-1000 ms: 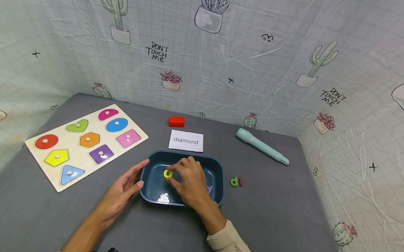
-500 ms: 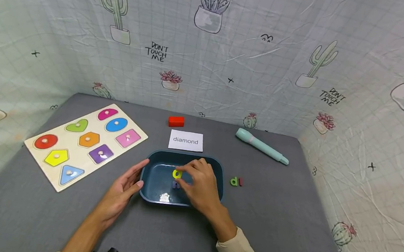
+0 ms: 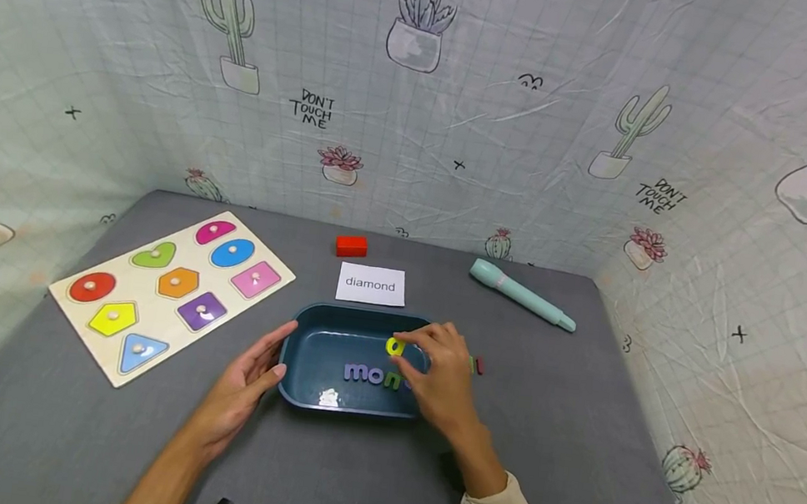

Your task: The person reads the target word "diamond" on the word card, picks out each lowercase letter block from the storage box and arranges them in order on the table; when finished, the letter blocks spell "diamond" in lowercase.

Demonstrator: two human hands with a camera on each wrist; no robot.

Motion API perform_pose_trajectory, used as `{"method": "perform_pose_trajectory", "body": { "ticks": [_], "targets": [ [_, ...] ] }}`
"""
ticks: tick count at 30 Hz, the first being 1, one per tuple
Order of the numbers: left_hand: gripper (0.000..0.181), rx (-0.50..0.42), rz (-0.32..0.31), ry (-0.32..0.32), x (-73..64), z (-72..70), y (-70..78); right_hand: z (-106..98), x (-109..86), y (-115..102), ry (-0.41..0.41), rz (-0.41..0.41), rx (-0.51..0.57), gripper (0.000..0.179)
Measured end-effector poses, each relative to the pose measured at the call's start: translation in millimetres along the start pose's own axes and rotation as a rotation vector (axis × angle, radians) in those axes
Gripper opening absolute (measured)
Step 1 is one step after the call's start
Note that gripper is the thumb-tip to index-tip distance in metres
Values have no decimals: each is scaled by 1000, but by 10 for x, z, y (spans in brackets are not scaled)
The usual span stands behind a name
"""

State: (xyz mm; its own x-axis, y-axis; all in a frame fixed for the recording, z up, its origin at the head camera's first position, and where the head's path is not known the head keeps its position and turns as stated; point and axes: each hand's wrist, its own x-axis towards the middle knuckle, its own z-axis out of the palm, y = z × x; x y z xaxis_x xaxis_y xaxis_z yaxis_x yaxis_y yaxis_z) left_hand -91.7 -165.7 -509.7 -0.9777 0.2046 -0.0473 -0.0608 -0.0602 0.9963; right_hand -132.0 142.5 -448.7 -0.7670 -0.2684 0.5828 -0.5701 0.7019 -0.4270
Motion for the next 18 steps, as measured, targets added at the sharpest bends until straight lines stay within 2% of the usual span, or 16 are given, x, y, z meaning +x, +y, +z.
{"method": "perform_pose_trajectory", "body": {
  "ticks": [9, 18],
  "targets": [
    [60, 2, 0, 3, 1, 1, -13, -181, -98, 211, 40, 75, -20, 35],
    [60, 10, -9, 5, -4, 0, -10, -378, -121, 431, 104, 103, -52, 35]
  ]
}}
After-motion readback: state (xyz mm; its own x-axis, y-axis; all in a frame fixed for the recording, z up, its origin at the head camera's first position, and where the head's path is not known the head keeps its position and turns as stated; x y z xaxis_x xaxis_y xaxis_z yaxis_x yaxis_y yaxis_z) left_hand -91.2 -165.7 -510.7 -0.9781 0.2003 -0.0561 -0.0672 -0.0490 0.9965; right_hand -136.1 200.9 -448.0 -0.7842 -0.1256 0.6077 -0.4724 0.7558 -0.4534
